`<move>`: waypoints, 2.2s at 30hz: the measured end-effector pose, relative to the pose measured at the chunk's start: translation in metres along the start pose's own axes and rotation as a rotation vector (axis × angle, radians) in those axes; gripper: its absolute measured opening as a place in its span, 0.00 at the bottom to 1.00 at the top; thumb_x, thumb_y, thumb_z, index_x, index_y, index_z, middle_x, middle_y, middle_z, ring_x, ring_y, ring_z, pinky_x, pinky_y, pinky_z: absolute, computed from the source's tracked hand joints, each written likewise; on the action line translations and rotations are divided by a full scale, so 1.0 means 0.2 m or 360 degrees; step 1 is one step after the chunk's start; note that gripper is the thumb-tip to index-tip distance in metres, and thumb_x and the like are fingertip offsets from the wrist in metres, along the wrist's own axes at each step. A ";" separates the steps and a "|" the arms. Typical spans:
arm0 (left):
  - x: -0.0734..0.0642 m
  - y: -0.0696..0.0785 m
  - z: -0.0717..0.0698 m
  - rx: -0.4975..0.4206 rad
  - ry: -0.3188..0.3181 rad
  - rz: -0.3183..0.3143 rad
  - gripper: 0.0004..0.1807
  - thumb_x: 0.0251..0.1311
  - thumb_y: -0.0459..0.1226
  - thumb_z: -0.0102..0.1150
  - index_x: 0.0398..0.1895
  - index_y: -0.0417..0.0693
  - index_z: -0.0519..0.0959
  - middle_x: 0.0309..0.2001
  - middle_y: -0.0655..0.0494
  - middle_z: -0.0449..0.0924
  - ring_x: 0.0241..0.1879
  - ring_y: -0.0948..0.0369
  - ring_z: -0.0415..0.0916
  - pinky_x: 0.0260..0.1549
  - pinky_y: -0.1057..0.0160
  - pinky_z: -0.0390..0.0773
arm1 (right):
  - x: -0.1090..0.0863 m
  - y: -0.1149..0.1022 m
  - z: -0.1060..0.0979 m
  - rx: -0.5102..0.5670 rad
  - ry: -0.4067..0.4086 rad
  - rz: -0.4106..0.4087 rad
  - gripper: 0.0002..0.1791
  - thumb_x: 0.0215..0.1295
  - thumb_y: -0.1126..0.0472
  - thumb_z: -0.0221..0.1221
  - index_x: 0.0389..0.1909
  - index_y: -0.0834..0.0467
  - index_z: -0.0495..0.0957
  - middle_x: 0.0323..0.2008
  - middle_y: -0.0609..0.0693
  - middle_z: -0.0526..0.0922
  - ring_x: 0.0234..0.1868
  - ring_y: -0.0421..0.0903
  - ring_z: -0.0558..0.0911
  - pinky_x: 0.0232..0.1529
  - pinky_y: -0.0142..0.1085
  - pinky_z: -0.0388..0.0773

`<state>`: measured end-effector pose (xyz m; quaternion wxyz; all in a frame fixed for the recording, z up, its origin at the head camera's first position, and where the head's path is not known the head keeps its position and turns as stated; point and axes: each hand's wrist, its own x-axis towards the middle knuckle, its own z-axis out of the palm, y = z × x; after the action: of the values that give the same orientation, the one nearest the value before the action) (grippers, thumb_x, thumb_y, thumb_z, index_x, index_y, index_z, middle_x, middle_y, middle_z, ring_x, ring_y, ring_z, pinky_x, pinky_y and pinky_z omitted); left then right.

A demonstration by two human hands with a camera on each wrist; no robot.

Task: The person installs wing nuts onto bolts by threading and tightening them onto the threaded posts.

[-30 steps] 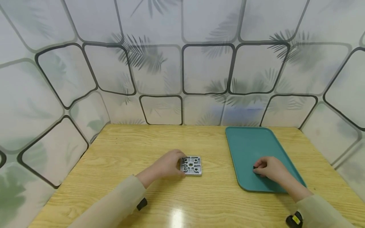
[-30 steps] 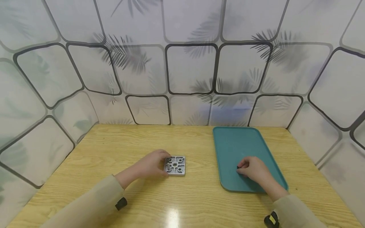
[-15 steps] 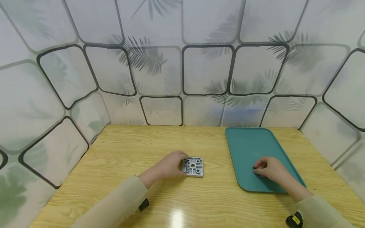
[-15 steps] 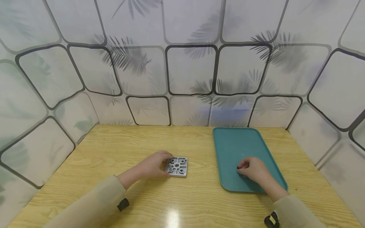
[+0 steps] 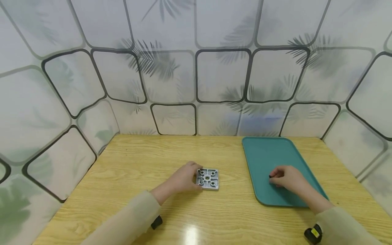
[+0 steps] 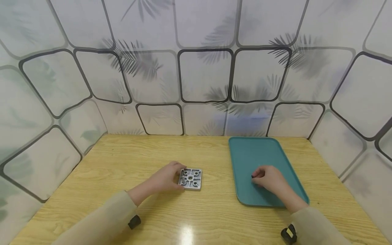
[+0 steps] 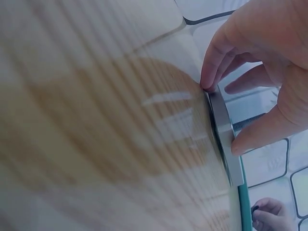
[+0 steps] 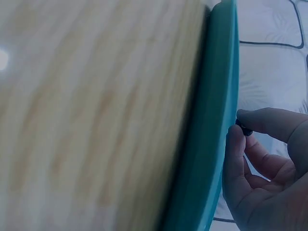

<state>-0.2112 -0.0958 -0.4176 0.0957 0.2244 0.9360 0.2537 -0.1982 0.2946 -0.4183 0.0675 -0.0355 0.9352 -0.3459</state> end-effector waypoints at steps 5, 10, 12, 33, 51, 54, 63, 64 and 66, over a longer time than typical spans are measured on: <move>0.01 -0.01 0.01 -0.0046 0.0009 -0.0036 0.44 0.51 0.38 0.84 0.71 0.34 0.74 0.68 0.39 0.74 0.61 0.47 0.79 0.68 0.47 0.77 | 0.02 -0.06 0.03 0.0014 0.0002 -0.0036 0.10 0.67 0.64 0.69 0.43 0.67 0.84 0.35 0.55 0.87 0.33 0.43 0.85 0.36 0.40 0.86; 0.01 -0.02 0.02 -0.0137 0.0017 -0.0033 0.44 0.49 0.36 0.85 0.70 0.32 0.74 0.66 0.37 0.74 0.57 0.48 0.80 0.64 0.46 0.79 | 0.03 -0.15 0.07 0.0067 -0.0018 -0.0082 0.09 0.68 0.64 0.68 0.43 0.66 0.84 0.36 0.55 0.87 0.33 0.43 0.85 0.37 0.41 0.86; 0.01 -0.02 0.01 -0.0167 0.0021 -0.0045 0.45 0.49 0.36 0.85 0.70 0.32 0.74 0.67 0.36 0.74 0.57 0.47 0.80 0.65 0.45 0.79 | 0.03 -0.18 0.09 0.0098 -0.0025 -0.0096 0.09 0.68 0.64 0.68 0.43 0.66 0.84 0.36 0.55 0.87 0.33 0.43 0.85 0.37 0.41 0.86; 0.06 -0.06 0.01 -0.0300 -0.0080 -0.0137 0.47 0.49 0.35 0.85 0.72 0.30 0.71 0.50 0.46 0.82 0.44 0.58 0.77 0.53 0.54 0.81 | 0.15 -0.52 0.31 0.0335 -0.0122 -0.0223 0.07 0.67 0.67 0.69 0.43 0.66 0.86 0.37 0.57 0.88 0.34 0.44 0.85 0.41 0.45 0.88; 0.05 -0.05 0.01 -0.0378 -0.0053 -0.0204 0.48 0.48 0.34 0.85 0.72 0.29 0.71 0.49 0.46 0.86 0.44 0.59 0.80 0.54 0.55 0.82 | 0.20 -0.68 0.53 0.0594 -0.0168 -0.0248 0.08 0.65 0.69 0.69 0.43 0.68 0.88 0.37 0.56 0.90 0.34 0.37 0.83 0.41 0.35 0.86; 0.05 -0.05 0.01 -0.0376 -0.0042 -0.0229 0.48 0.47 0.34 0.86 0.72 0.29 0.72 0.52 0.43 0.86 0.48 0.55 0.81 0.58 0.51 0.81 | 0.20 -0.69 0.56 0.0608 -0.0155 -0.0210 0.08 0.67 0.68 0.69 0.44 0.65 0.89 0.39 0.55 0.91 0.36 0.38 0.83 0.42 0.34 0.86; 0.06 -0.06 0.02 -0.0504 0.0008 -0.0270 0.48 0.46 0.32 0.86 0.72 0.29 0.72 0.59 0.40 0.84 0.52 0.54 0.81 0.61 0.51 0.81 | 0.23 -0.70 0.65 0.0717 -0.0104 -0.0118 0.09 0.69 0.68 0.68 0.47 0.64 0.89 0.45 0.56 0.91 0.40 0.40 0.86 0.46 0.36 0.86; 0.06 -0.06 0.03 -0.0525 0.0016 -0.0278 0.48 0.46 0.32 0.86 0.72 0.29 0.72 0.58 0.40 0.84 0.50 0.55 0.81 0.59 0.52 0.81 | 0.23 -0.70 0.65 0.0730 -0.0103 -0.0108 0.09 0.69 0.68 0.68 0.47 0.64 0.89 0.45 0.56 0.91 0.41 0.39 0.86 0.46 0.35 0.85; 0.05 -0.06 0.03 -0.0575 0.0037 -0.0296 0.48 0.46 0.31 0.85 0.72 0.30 0.72 0.57 0.42 0.84 0.48 0.57 0.80 0.57 0.54 0.82 | 0.23 -0.69 0.67 0.0788 -0.0112 -0.0088 0.10 0.69 0.69 0.67 0.48 0.66 0.88 0.46 0.58 0.91 0.40 0.39 0.85 0.45 0.33 0.85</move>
<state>-0.2238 -0.0984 -0.4299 0.1466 0.1132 0.8930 0.4102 -0.2215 0.0978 -0.4333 0.0971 -0.0555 0.8177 -0.5647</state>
